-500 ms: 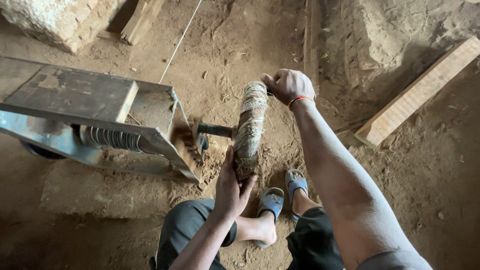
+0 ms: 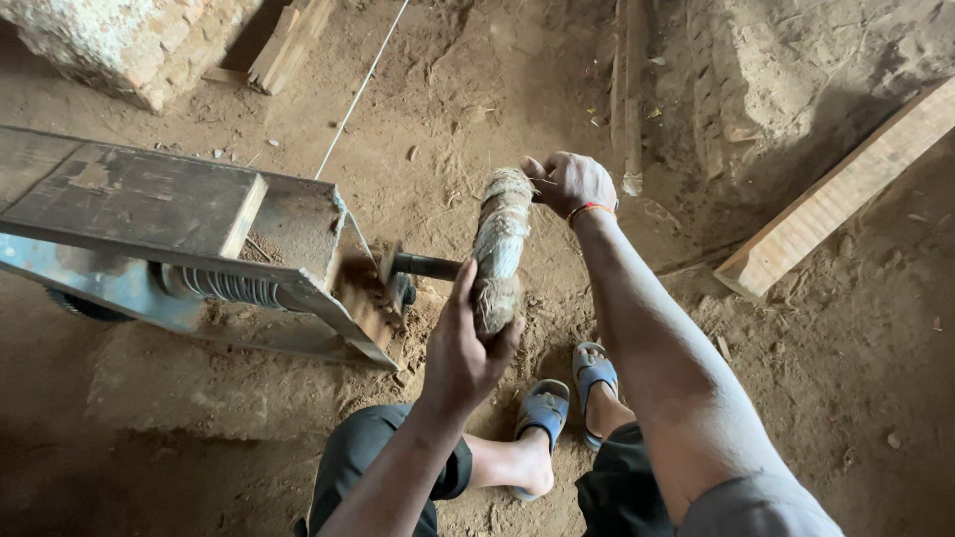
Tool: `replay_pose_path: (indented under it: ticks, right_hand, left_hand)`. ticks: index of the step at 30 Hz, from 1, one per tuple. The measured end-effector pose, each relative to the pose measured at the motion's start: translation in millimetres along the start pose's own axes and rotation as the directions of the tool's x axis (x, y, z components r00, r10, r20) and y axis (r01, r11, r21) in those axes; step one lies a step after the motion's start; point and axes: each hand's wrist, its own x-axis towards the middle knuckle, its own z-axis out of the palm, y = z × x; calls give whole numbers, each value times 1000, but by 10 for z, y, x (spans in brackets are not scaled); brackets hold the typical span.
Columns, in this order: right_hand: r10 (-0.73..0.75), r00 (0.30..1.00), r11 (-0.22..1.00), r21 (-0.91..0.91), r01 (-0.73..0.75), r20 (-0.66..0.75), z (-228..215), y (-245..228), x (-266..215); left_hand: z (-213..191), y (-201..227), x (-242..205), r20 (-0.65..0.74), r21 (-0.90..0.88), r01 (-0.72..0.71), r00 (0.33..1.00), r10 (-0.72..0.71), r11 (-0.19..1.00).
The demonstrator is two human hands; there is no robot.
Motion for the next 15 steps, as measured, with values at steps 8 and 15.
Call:
replay_pose_path:
  ticks: [8,15]
  right_hand:
    - [-72,970,993,-103,49,-232,472,221,-51]
    - [-178,921,980,-142,136,-347,686,333,-416]
  left_hand:
    - [-14,119,276,-17,80,-4,1000,5,997]
    - [36,66,404,51,121,68,996,-74,990]
